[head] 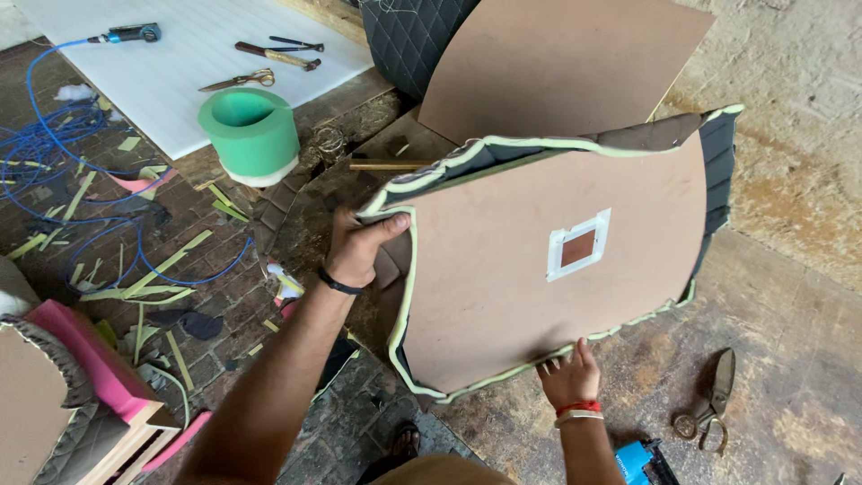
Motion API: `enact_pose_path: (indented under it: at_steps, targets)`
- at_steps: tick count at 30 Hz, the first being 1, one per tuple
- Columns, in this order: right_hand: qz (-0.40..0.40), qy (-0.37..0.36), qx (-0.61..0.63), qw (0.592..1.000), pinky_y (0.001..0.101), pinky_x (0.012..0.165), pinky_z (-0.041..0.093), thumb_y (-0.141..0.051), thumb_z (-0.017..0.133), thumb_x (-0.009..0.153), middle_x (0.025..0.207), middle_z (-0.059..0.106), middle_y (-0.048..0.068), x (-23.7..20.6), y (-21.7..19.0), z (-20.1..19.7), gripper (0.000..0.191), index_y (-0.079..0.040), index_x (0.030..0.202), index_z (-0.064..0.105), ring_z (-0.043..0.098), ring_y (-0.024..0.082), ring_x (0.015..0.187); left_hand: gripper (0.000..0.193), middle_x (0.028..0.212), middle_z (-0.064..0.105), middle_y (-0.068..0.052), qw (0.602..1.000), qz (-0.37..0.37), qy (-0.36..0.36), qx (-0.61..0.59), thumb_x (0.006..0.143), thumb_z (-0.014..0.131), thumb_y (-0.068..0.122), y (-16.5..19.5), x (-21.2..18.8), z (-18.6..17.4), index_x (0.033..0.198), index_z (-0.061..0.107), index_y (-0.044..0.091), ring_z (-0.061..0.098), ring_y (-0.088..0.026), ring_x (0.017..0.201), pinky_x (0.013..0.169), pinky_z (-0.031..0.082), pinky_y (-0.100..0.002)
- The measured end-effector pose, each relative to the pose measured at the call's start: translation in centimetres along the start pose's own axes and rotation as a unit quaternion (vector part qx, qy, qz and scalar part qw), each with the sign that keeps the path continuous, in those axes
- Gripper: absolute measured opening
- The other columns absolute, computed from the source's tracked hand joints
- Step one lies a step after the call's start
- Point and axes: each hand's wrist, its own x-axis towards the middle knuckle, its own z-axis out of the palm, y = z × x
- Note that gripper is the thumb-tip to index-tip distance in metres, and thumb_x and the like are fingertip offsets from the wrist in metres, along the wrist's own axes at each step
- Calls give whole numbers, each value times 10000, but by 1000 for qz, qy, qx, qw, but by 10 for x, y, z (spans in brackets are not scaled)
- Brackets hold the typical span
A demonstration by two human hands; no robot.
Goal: The person attaches a brown quilted fabric cover to a curved wooden board using a pneumatic staple gun. They repeatedly fold the fabric edges, staple them to the board, and trim excess fabric with shears.
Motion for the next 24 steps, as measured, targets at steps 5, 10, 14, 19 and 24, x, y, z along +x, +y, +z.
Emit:
enact_pose_path:
  at_steps: [5,10,14,19,24]
  targets:
    - [-144,-101,-281,943,457,1073,464,-282,585,946,1391,615,117,-44,-62,74,507,-50,1396,549,595,264,1261,245,1007,774,-27,995,90,-10,38,868,798,96,-2,-5,24,1104,740,67,710,-125,918,821,583,-325]
    - [-357,-324,-327,813,359,901,586,-170,677,993,1073,730,120,-126,-73,171,280,22,1196,659,707,207,989,153,1062,796,-38,961,255,-106,32,1028,743,39,14,-14,33,898,680,90,758,-206,1139,1148,595,-438]
    - [-214,-407,-374,805,310,753,618,-309,601,1040,879,767,144,-164,-46,205,347,22,1041,705,761,186,785,98,1258,739,-26,928,326,-161,83,1060,699,61,32,-54,51,1042,670,153,583,-195,1380,1218,461,-392]
    - [-289,-389,-410,773,277,587,526,-288,659,1054,783,697,127,-182,-20,207,369,49,920,728,665,152,629,784,1696,284,-54,920,21,-291,-262,979,677,425,52,-78,27,1607,272,184,304,-204,1577,1339,269,-418]
    - [-493,-401,-348,689,260,670,540,-129,722,939,901,607,64,-205,-15,218,357,14,1185,507,649,82,767,743,1735,367,-130,947,3,-315,-69,1084,576,444,38,-86,22,1680,279,115,363,-269,1626,1361,293,-443]
